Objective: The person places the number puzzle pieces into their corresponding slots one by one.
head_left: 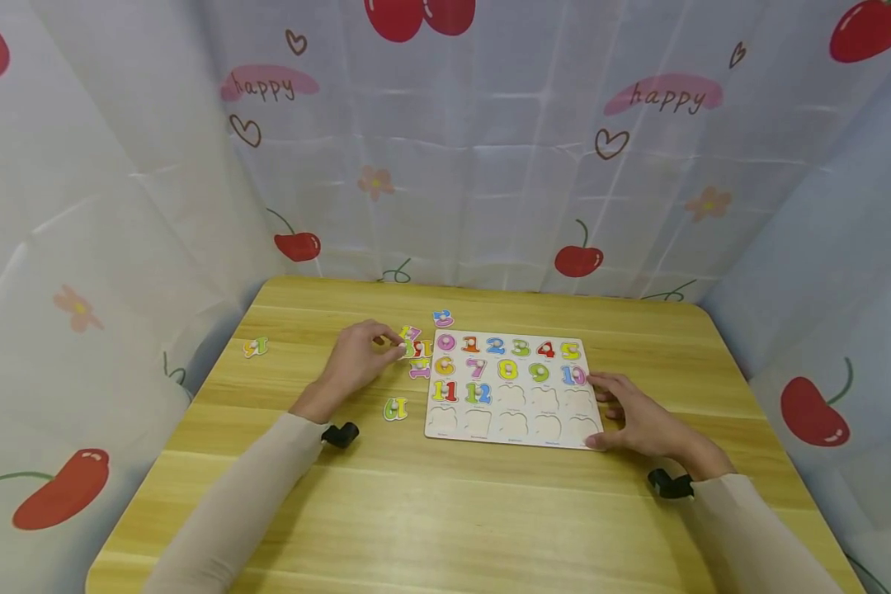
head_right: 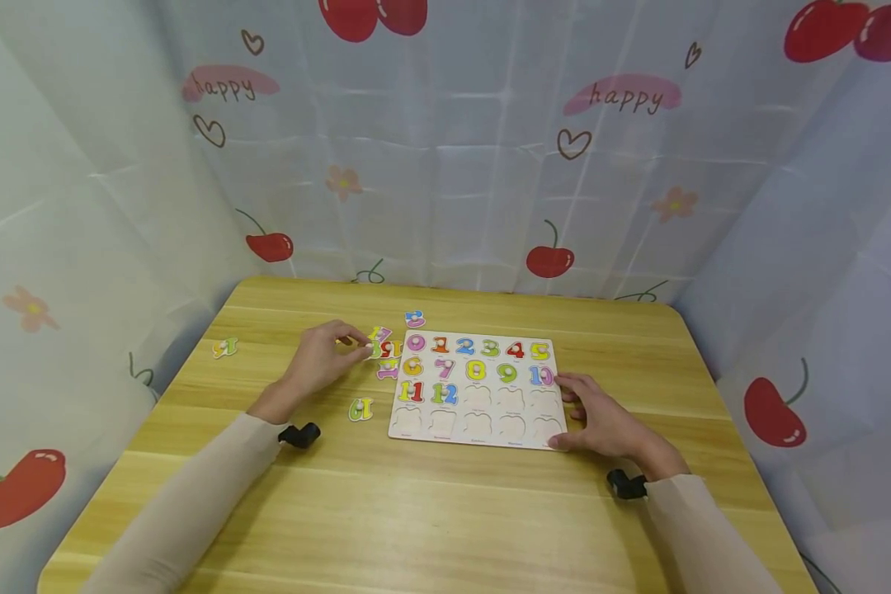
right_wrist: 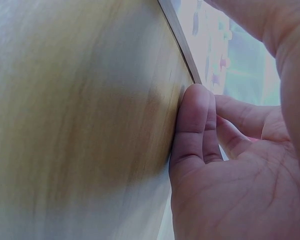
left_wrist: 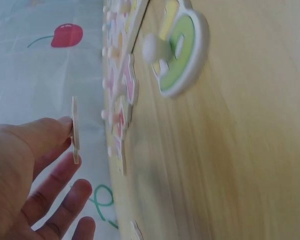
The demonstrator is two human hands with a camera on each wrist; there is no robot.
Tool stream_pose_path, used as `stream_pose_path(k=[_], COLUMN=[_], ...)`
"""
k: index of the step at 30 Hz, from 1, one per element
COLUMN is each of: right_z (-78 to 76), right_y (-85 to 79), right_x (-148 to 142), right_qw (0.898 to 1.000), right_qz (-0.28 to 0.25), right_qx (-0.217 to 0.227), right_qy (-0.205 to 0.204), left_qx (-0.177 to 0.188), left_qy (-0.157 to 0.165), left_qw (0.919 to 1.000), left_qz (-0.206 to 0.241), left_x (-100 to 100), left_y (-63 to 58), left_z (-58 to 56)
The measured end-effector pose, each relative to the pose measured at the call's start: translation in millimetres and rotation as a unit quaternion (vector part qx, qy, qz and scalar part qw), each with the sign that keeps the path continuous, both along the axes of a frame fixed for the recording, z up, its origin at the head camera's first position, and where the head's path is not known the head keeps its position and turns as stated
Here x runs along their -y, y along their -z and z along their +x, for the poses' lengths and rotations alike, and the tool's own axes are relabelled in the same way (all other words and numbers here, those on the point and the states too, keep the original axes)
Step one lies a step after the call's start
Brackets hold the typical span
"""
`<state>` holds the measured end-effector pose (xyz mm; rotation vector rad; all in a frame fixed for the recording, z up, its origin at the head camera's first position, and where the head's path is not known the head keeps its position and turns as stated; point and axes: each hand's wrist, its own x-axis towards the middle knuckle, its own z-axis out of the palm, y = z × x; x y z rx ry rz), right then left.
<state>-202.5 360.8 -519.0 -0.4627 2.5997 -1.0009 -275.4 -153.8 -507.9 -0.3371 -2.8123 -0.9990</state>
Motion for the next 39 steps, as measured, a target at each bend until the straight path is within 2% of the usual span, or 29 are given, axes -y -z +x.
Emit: stream_pose_path(k=[6,17,28,34,39], right_z=[-0.1,0.4,-0.6,-1.5,-2.2], right_y=[0.2,2.9,2.2,3.7,4.7], right_x=[-0.4,-0.5,-0.4,-1.4,-2.3], right_qw=[1.000,1.000,1.000,1.000,1.000], right_qz=[-0.002,-0.002,-0.003,-0.006,-0.011], right_qx=[0.001,-0.004,-0.002,-0.003,-0.003], right_qy=[0.001,0.000,0.003,0.000,-0.002], left_qx=[0.009,-0.001,0.005,0.022,0.022], left_qy=[0.017,0.061,0.103,0.121,0.142], left_qw=[0.9996,0.9972,0.9942,0.9919,0.9895], left_qz=[0.018,0.043,0.031,0.032,0.011], left_x=[-20.3,-58.8,-106.0,-129.8,-146.1], left_y=[-2.3,2.9,6.1,13.2,17.9], left_z=[1.1,3.3,10.8,15.2,18.6])
